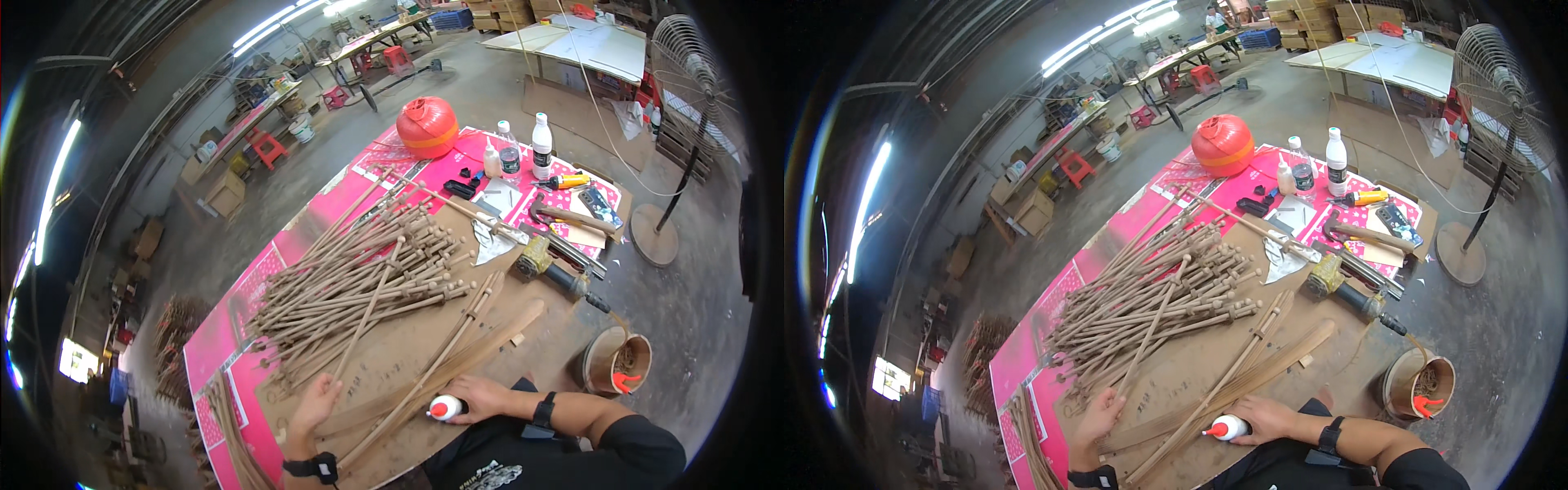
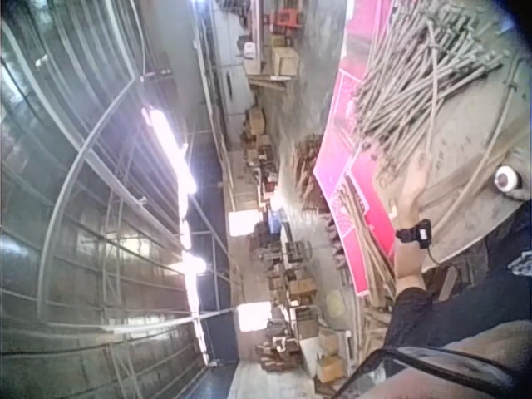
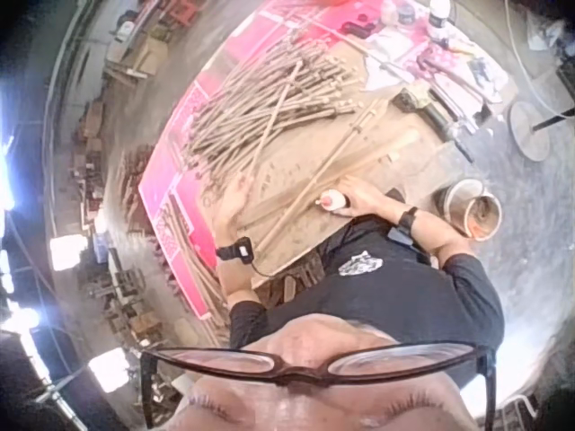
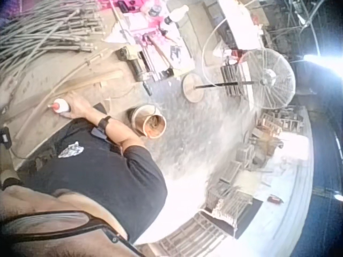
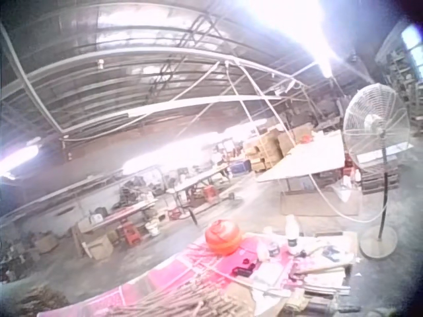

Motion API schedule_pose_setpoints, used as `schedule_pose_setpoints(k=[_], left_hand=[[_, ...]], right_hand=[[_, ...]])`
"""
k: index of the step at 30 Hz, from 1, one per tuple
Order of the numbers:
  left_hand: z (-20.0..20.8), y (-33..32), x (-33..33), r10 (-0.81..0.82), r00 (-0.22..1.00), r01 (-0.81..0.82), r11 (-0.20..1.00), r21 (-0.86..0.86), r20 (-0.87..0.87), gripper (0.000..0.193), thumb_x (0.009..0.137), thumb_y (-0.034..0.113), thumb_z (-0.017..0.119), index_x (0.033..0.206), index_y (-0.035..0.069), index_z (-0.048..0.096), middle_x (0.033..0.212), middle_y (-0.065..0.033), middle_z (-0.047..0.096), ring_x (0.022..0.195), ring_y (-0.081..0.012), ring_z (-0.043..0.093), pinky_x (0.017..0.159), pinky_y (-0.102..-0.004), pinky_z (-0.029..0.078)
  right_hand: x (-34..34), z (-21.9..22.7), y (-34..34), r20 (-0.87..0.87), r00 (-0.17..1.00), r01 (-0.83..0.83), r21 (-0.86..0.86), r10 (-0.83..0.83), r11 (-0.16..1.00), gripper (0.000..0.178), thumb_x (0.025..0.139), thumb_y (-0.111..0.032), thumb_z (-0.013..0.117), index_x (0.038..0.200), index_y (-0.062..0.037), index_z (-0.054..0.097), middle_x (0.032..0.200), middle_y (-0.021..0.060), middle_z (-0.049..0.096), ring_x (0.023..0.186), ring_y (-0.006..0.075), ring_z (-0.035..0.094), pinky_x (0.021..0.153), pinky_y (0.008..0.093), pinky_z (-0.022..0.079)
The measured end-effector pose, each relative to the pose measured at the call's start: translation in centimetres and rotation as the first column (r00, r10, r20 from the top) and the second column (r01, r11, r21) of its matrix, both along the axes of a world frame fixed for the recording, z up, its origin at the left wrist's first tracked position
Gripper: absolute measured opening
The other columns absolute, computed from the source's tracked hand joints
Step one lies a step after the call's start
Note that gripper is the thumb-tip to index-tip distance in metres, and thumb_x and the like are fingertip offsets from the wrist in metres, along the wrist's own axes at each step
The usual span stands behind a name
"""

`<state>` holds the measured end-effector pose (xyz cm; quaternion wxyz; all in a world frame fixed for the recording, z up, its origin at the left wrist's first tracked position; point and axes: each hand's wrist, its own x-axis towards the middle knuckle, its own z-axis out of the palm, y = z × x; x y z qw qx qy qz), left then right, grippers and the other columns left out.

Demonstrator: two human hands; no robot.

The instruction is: Assembling bamboo furniture parts by applying glue and using a nail gun.

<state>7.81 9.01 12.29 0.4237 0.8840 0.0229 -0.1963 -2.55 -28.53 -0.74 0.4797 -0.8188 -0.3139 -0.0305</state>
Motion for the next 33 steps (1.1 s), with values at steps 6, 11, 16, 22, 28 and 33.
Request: schedule_pose_setpoints(k=[6, 11, 16, 22, 28, 33], left_hand=[[0.7, 0.6, -4.8, -0.237, 0.794, -0.033, 0.902, 0.429, 0.560, 0.025, 0.096, 0.025, 0.069, 0.108, 0.003, 0.068, 0.090, -0.0190, 0.062, 0.090, -0.0405, 0.062, 0.079, -0.0490, 0.049], [0.2, 0.6, -7.4, -0.288, 0.777, -0.045, 0.861, 0.506, 0.560, 0.024, 0.093, 0.022, 0.070, 0.109, 0.004, 0.069, 0.098, -0.0189, 0.064, 0.097, -0.0402, 0.061, 0.083, -0.0493, 0.049], [-0.9, -2.4, -9.1, -0.117, 0.763, -0.110, 0.946, 0.305, 0.635, 0.023, 0.092, 0.018, 0.073, 0.111, 0.005, 0.068, 0.098, -0.0174, 0.065, 0.093, -0.0392, 0.061, 0.082, -0.0487, 0.048], [-4.4, -5.2, -8.0, -0.294, 0.742, 0.011, 0.904, 0.428, 0.603, 0.019, 0.091, 0.018, 0.075, 0.103, 0.005, 0.069, 0.095, -0.0162, 0.066, 0.093, -0.0387, 0.061, 0.083, -0.0474, 0.048], [-8.9, -7.5, -7.5, -0.296, 0.701, 0.089, 0.939, 0.332, 0.649, 0.016, 0.090, 0.019, 0.074, 0.100, 0.007, 0.070, 0.095, -0.0146, 0.067, 0.095, -0.0373, 0.062, 0.084, -0.0475, 0.048], [-11.1, -8.3, -7.3, -0.258, 0.698, 0.078, 0.955, 0.288, 0.668, 0.014, 0.090, 0.019, 0.074, 0.099, 0.008, 0.071, 0.096, -0.0122, 0.067, 0.095, -0.0355, 0.061, 0.085, -0.0462, 0.048]], right_hand=[[-1.0, 0.1, -0.2, 0.002, 1.000, 0.014, 0.010, -0.014, 1.000, 0.059, 0.079, -0.040, 0.087, 0.122, -0.0053, 0.068, 0.108, 0.0164, 0.069, 0.104, 0.0356, 0.066, 0.093, 0.0430, 0.054], [-1.2, -1.0, -0.4, 0.045, 0.998, 0.037, -0.027, -0.035, 0.999, 0.057, 0.079, -0.039, 0.084, 0.123, -0.0064, 0.068, 0.104, 0.0152, 0.068, 0.099, 0.0359, 0.063, 0.089, 0.0441, 0.053], [-0.8, -0.1, -0.3, 0.137, 0.990, 0.027, 0.043, -0.033, 0.999, 0.057, 0.076, -0.035, 0.087, 0.121, -0.0060, 0.067, 0.108, 0.0149, 0.068, 0.100, 0.0358, 0.064, 0.087, 0.0436, 0.054], [-1.0, -0.2, -0.5, 0.124, 0.992, 0.013, -0.023, -0.010, 1.000, 0.064, 0.074, -0.034, 0.089, 0.124, -0.0039, 0.064, 0.115, 0.0163, 0.069, 0.105, 0.0357, 0.065, 0.091, 0.0429, 0.055], [-1.3, 0.3, -0.2, 0.116, 0.992, 0.059, -0.040, -0.054, 0.997, 0.063, 0.072, -0.033, 0.091, 0.123, -0.0057, 0.065, 0.112, 0.0148, 0.070, 0.102, 0.0348, 0.067, 0.089, 0.0421, 0.056], [-1.5, 1.1, -0.2, 0.094, 0.993, 0.071, -0.048, -0.066, 0.996, 0.058, 0.074, -0.032, 0.088, 0.122, -0.0085, 0.066, 0.110, 0.0125, 0.070, 0.101, 0.0343, 0.066, 0.090, 0.0429, 0.056]])
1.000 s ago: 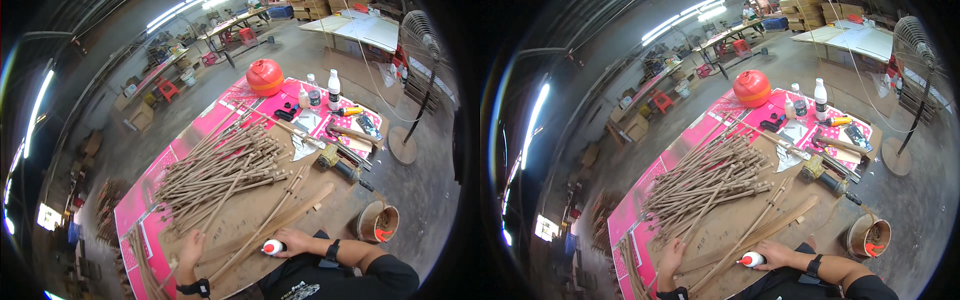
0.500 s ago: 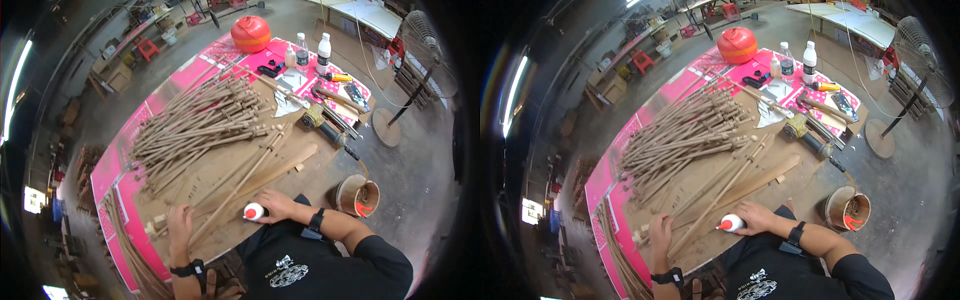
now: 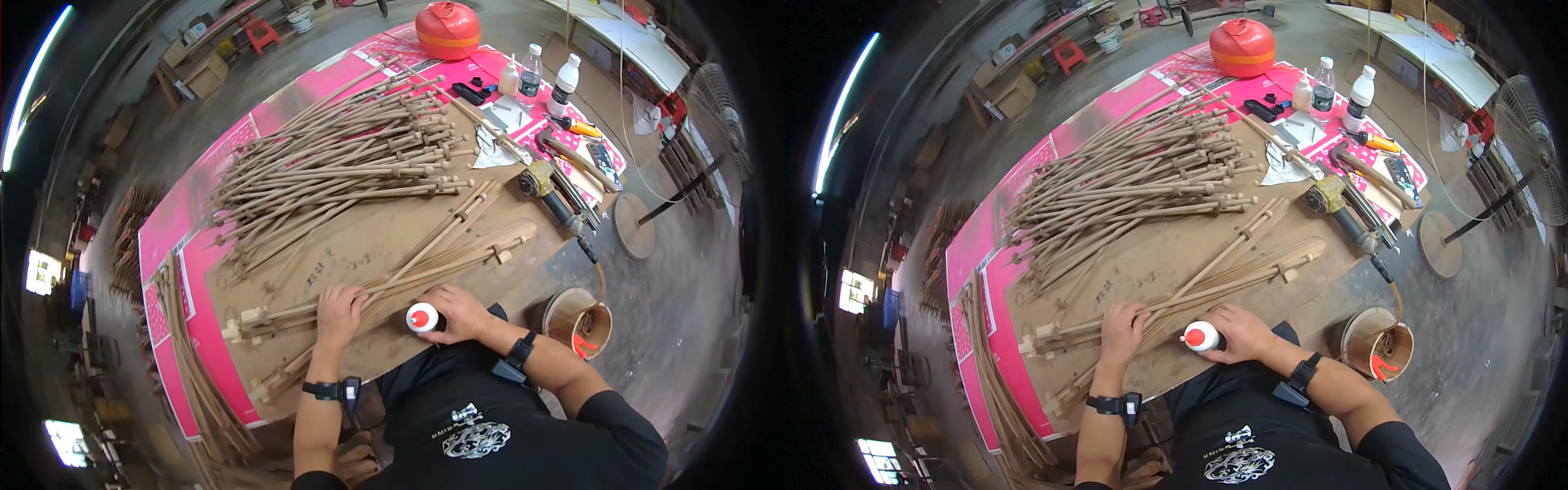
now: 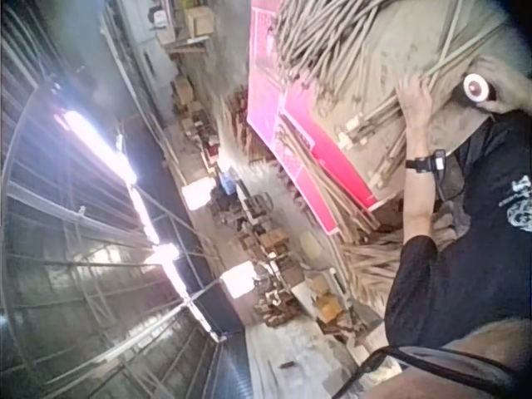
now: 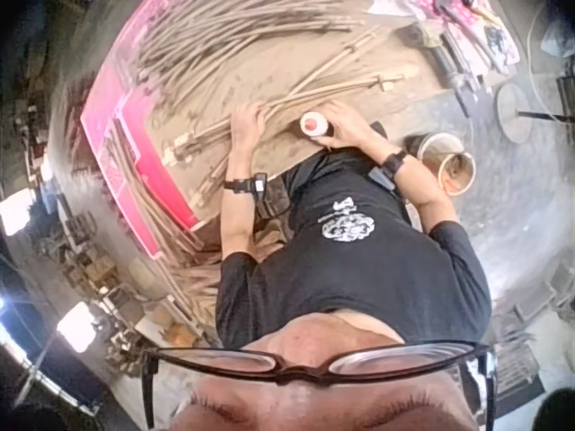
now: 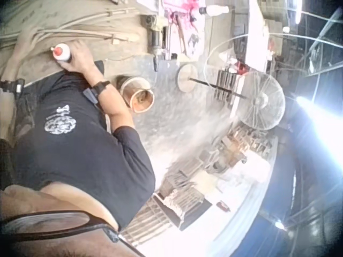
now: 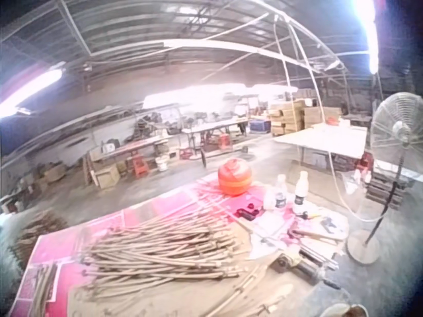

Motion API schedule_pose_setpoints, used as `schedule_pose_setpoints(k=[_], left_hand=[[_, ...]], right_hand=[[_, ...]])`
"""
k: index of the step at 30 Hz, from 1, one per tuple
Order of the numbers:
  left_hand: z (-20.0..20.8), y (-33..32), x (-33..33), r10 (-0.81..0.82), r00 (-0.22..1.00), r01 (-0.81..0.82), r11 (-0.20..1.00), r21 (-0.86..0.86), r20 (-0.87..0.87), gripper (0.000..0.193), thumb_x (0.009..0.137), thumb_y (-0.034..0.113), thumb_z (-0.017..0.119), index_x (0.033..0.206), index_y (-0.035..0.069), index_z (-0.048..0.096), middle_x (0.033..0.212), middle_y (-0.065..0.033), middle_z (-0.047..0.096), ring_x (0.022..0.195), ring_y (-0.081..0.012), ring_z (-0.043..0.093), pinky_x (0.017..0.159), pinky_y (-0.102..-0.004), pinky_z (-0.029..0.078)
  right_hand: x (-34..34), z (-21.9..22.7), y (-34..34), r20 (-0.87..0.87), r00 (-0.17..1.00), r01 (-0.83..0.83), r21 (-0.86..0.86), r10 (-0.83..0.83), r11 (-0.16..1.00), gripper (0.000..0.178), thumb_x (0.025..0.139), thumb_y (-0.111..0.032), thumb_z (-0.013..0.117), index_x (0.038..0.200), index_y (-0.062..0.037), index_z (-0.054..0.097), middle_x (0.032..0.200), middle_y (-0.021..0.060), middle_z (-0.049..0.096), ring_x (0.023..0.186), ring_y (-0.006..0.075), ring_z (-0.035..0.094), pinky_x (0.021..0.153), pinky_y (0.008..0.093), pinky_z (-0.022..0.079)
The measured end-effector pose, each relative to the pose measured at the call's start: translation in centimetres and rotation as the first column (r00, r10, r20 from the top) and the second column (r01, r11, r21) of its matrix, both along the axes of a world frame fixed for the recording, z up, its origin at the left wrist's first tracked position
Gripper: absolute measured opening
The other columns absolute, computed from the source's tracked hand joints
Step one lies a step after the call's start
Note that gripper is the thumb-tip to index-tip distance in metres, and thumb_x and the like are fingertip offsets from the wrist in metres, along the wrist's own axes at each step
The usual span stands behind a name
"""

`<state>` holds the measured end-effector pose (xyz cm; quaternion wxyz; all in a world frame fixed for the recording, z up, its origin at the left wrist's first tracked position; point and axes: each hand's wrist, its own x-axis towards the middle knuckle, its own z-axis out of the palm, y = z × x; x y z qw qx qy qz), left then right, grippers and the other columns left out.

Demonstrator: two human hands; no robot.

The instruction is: Assembling bamboo furniture parts by applying glue and using a nail gun.

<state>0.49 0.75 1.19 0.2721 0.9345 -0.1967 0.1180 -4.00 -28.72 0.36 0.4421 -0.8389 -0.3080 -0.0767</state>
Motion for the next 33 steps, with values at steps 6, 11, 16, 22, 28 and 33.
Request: schedule_pose_setpoints(k=[6, 11, 16, 22, 28, 33], left_hand=[[-0.1, -0.1, 0.3, 0.013, 0.998, -0.014, 1.000, 0.017, 0.055, 0.014, 0.088, 0.020, 0.076, 0.098, 0.009, 0.074, 0.097, -0.0088, 0.066, 0.099, -0.0315, 0.061, 0.087, -0.0431, 0.047], [-0.8, 0.0, 0.7, -0.017, 0.998, 0.018, 1.000, -0.003, 0.057, 0.017, 0.087, 0.018, 0.077, 0.100, 0.008, 0.076, 0.099, -0.0089, 0.065, 0.099, -0.0310, 0.060, 0.089, -0.0429, 0.048], [-0.4, -0.2, 0.8, -0.039, 0.999, 0.040, 0.998, -0.042, 0.032, 0.020, 0.087, 0.015, 0.077, 0.104, 0.007, 0.075, 0.101, -0.0100, 0.065, 0.100, -0.0321, 0.060, 0.090, -0.0442, 0.048], [-0.6, 0.1, 0.6, -0.017, 1.000, 0.018, 0.994, -0.110, 0.014, 0.020, 0.085, 0.013, 0.078, 0.103, 0.005, 0.072, 0.100, -0.0123, 0.067, 0.098, -0.0347, 0.061, 0.088, -0.0447, 0.048], [-0.9, -0.2, 0.1, -0.015, 1.000, 0.017, 0.994, -0.110, 0.022, 0.015, 0.087, 0.015, 0.077, 0.099, 0.008, 0.072, 0.098, -0.0112, 0.068, 0.097, -0.0343, 0.062, 0.088, -0.0443, 0.049], [-0.7, 0.1, -0.3, -0.004, 1.000, 0.007, 0.986, -0.167, 0.015, 0.016, 0.087, 0.016, 0.077, 0.099, 0.008, 0.073, 0.099, -0.0105, 0.068, 0.100, -0.0331, 0.062, 0.090, -0.0436, 0.049]], right_hand=[[0.2, -0.1, 0.0, 0.001, 1.000, -0.002, -0.028, 0.002, 1.000, 0.060, 0.073, -0.032, 0.089, 0.122, -0.0074, 0.066, 0.108, 0.0136, 0.070, 0.101, 0.0351, 0.066, 0.089, 0.0433, 0.056], [0.3, -0.1, 0.0, -0.010, 1.000, -0.013, -0.050, 0.012, 0.999, 0.060, 0.072, -0.032, 0.089, 0.122, -0.0064, 0.066, 0.106, 0.0147, 0.069, 0.101, 0.0360, 0.066, 0.089, 0.0432, 0.056], [0.3, 0.1, 0.1, -0.011, 1.000, 0.012, -0.076, -0.013, 0.997, 0.060, 0.072, -0.034, 0.089, 0.120, -0.0055, 0.066, 0.106, 0.0147, 0.069, 0.101, 0.0358, 0.067, 0.089, 0.0432, 0.056], [0.4, 0.0, 0.5, 0.035, 0.999, 0.010, -0.068, -0.008, 0.998, 0.060, 0.071, -0.033, 0.089, 0.119, -0.0046, 0.066, 0.106, 0.0144, 0.070, 0.102, 0.0359, 0.067, 0.089, 0.0432, 0.055], [0.5, 0.3, 0.5, 0.025, 0.999, 0.024, -0.085, -0.021, 0.996, 0.059, 0.069, -0.032, 0.090, 0.116, -0.0052, 0.067, 0.108, 0.0152, 0.070, 0.100, 0.0367, 0.066, 0.089, 0.0445, 0.055], [0.4, 0.4, 0.6, 0.032, 0.999, 0.010, -0.092, -0.008, 0.996, 0.059, 0.069, -0.033, 0.090, 0.116, -0.0051, 0.067, 0.107, 0.0155, 0.070, 0.100, 0.0375, 0.066, 0.089, 0.0462, 0.054]])
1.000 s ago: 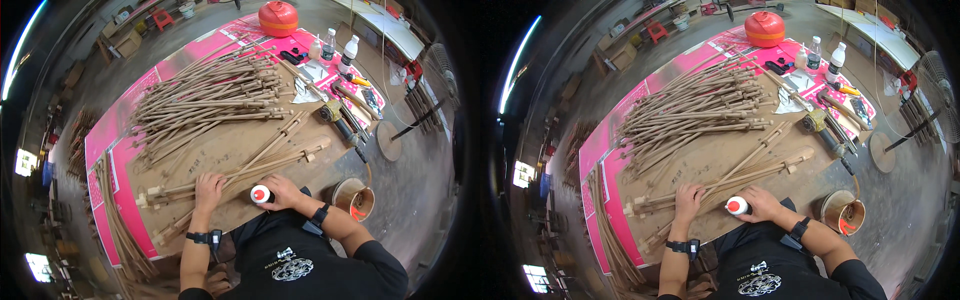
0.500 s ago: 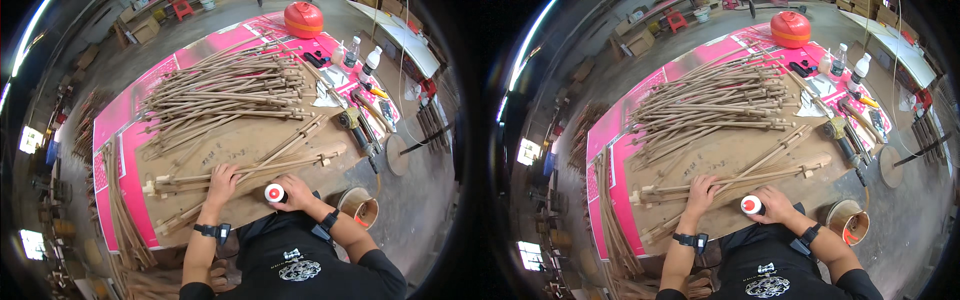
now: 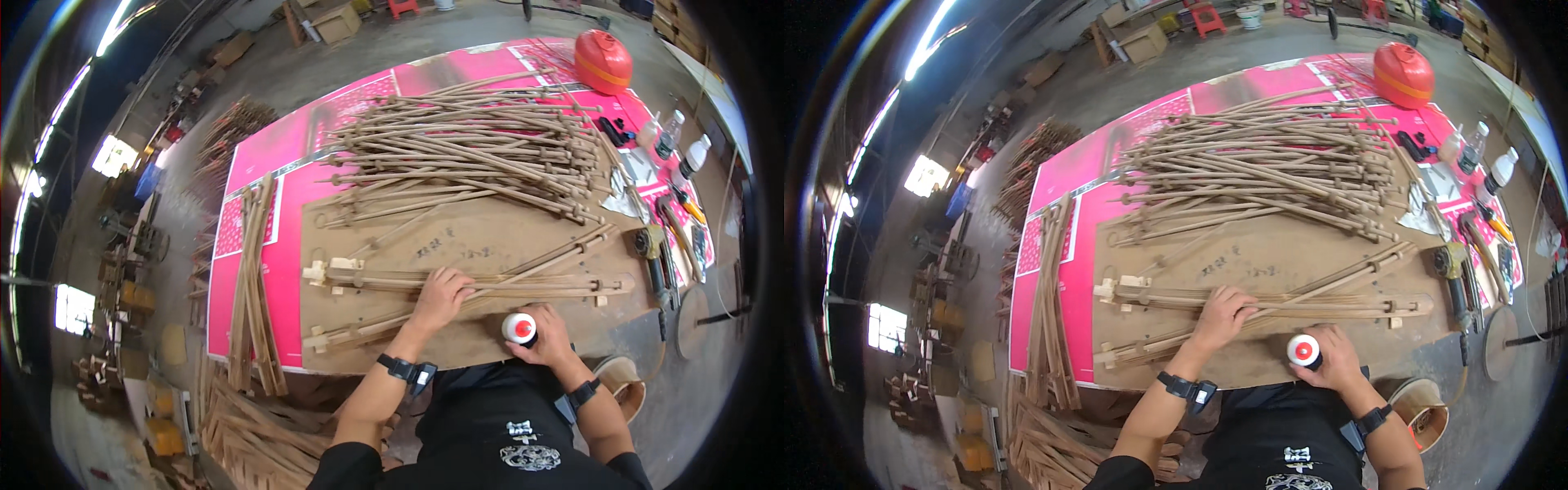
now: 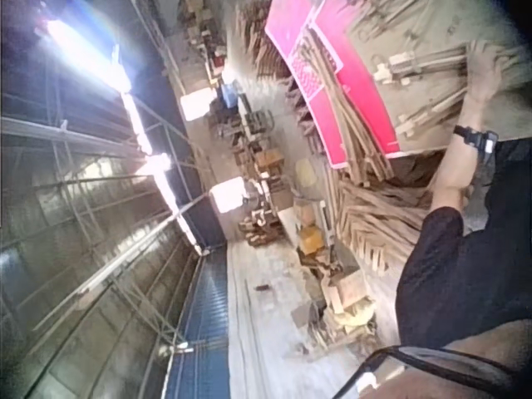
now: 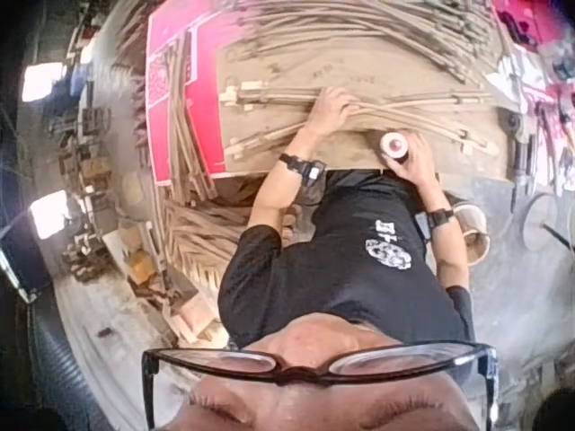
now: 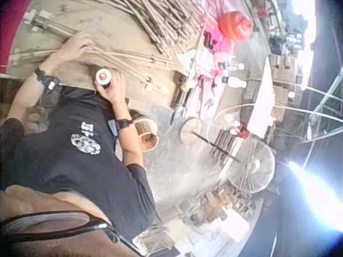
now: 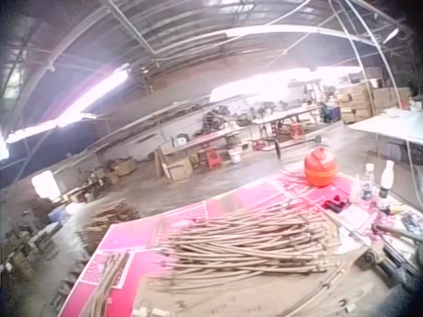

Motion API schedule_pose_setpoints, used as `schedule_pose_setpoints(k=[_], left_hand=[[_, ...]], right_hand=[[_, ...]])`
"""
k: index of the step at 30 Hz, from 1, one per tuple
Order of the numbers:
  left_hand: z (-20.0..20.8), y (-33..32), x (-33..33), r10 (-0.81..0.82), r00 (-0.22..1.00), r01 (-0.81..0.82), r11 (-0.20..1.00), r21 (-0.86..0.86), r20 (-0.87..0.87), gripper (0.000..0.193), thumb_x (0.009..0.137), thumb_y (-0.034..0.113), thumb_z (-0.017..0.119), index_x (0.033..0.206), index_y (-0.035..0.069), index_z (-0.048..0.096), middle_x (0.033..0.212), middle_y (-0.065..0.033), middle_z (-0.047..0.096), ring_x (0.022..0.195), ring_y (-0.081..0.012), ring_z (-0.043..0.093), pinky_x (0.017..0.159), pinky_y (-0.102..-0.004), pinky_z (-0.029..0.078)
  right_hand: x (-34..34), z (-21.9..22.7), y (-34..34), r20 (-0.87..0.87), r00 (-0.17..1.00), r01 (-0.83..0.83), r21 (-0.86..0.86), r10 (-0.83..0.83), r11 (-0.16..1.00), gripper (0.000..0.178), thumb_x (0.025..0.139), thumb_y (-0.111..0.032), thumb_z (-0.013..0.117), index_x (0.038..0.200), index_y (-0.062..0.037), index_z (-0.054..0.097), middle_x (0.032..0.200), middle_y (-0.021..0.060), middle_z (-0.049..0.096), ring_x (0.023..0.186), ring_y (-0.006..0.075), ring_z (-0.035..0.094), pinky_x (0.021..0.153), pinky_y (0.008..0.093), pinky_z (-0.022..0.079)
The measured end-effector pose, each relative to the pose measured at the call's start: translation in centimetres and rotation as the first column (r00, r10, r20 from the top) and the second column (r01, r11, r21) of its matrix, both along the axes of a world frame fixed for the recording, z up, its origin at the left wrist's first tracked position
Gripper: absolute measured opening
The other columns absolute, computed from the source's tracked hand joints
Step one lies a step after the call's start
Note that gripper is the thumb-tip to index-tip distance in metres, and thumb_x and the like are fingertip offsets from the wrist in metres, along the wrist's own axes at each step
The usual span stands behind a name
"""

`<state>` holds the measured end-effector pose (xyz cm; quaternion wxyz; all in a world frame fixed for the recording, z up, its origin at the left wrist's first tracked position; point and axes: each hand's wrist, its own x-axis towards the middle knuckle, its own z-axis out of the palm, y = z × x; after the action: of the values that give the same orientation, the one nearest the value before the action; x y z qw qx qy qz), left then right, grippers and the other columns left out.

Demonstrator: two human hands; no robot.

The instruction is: Assembling bamboo furniture parts by applying glue and using a nail gun.

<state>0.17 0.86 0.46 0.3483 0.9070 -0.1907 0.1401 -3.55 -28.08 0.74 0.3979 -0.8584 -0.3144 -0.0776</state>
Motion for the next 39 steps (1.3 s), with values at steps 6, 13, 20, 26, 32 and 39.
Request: schedule_pose_setpoints(k=[6, 13, 20, 26, 32, 39], left_hand=[[0.0, 0.2, 0.2, -0.003, 0.999, 0.003, 1.000, 0.000, -0.033, 0.015, 0.088, 0.017, 0.076, 0.100, 0.008, 0.073, 0.101, -0.0094, 0.068, 0.102, -0.0323, 0.062, 0.091, -0.0431, 0.050], [0.1, 0.7, 0.0, 0.012, 1.000, -0.012, 0.999, -0.044, -0.012, 0.014, 0.087, 0.014, 0.076, 0.099, 0.007, 0.073, 0.099, -0.0099, 0.066, 0.102, -0.0332, 0.061, 0.091, -0.0430, 0.050], [0.2, 0.7, 0.1, -0.006, 0.999, 0.005, 0.999, -0.037, -0.032, 0.015, 0.087, 0.014, 0.077, 0.100, 0.008, 0.074, 0.102, -0.0092, 0.069, 0.103, -0.0314, 0.062, 0.091, -0.0418, 0.051], [1.1, 0.8, 0.2, 0.046, 0.995, -0.036, 0.993, 0.113, -0.090, 0.027, 0.084, 0.023, 0.081, 0.107, 0.009, 0.073, 0.107, -0.0100, 0.071, 0.106, -0.0336, 0.063, 0.094, -0.0443, 0.049], [2.3, 0.8, 0.0, -0.011, 0.999, 0.017, 0.979, 0.203, -0.032, 0.033, 0.083, 0.020, 0.080, 0.113, 0.010, 0.072, 0.110, -0.0105, 0.068, 0.107, -0.0333, 0.061, 0.094, -0.0454, 0.046], [2.9, -0.3, 0.6, -0.058, 0.985, 0.087, 0.981, 0.175, -0.165, 0.030, 0.086, 0.012, 0.076, 0.115, 0.005, 0.074, 0.111, -0.0120, 0.067, 0.109, -0.0337, 0.060, 0.096, -0.0439, 0.047]], right_hand=[[0.0, -0.7, -0.3, 0.002, 1.000, 0.007, -0.029, -0.007, 1.000, 0.063, 0.069, -0.035, 0.088, 0.118, -0.0047, 0.064, 0.108, 0.0163, 0.068, 0.097, 0.0399, 0.064, 0.087, 0.0481, 0.052], [0.0, -0.7, -0.2, 0.005, 1.000, 0.009, -0.035, -0.009, 0.999, 0.061, 0.069, -0.036, 0.088, 0.115, -0.0049, 0.064, 0.106, 0.0159, 0.068, 0.096, 0.0401, 0.064, 0.086, 0.0478, 0.052], [-0.2, 0.2, -0.5, 0.023, 0.999, 0.029, -0.044, -0.028, 0.999, 0.059, 0.070, -0.036, 0.088, 0.116, -0.0061, 0.067, 0.105, 0.0146, 0.069, 0.096, 0.0374, 0.065, 0.086, 0.0462, 0.054], [-0.2, -1.4, -0.9, -0.056, 0.998, 0.015, -0.038, -0.017, 0.999, 0.064, 0.071, -0.038, 0.090, 0.121, -0.0071, 0.066, 0.110, 0.0152, 0.070, 0.105, 0.0386, 0.066, 0.093, 0.0465, 0.054], [0.1, -1.1, 0.2, -0.029, 1.000, -0.006, 0.057, 0.007, 0.998, 0.063, 0.071, -0.033, 0.090, 0.123, -0.0063, 0.064, 0.112, 0.0153, 0.069, 0.104, 0.0364, 0.066, 0.090, 0.0438, 0.055], [-0.4, -1.3, -0.6, -0.033, 0.999, 0.023, 0.071, -0.021, 0.997, 0.061, 0.072, -0.034, 0.088, 0.122, -0.0078, 0.064, 0.108, 0.0135, 0.067, 0.101, 0.0348, 0.064, 0.089, 0.0428, 0.054]])
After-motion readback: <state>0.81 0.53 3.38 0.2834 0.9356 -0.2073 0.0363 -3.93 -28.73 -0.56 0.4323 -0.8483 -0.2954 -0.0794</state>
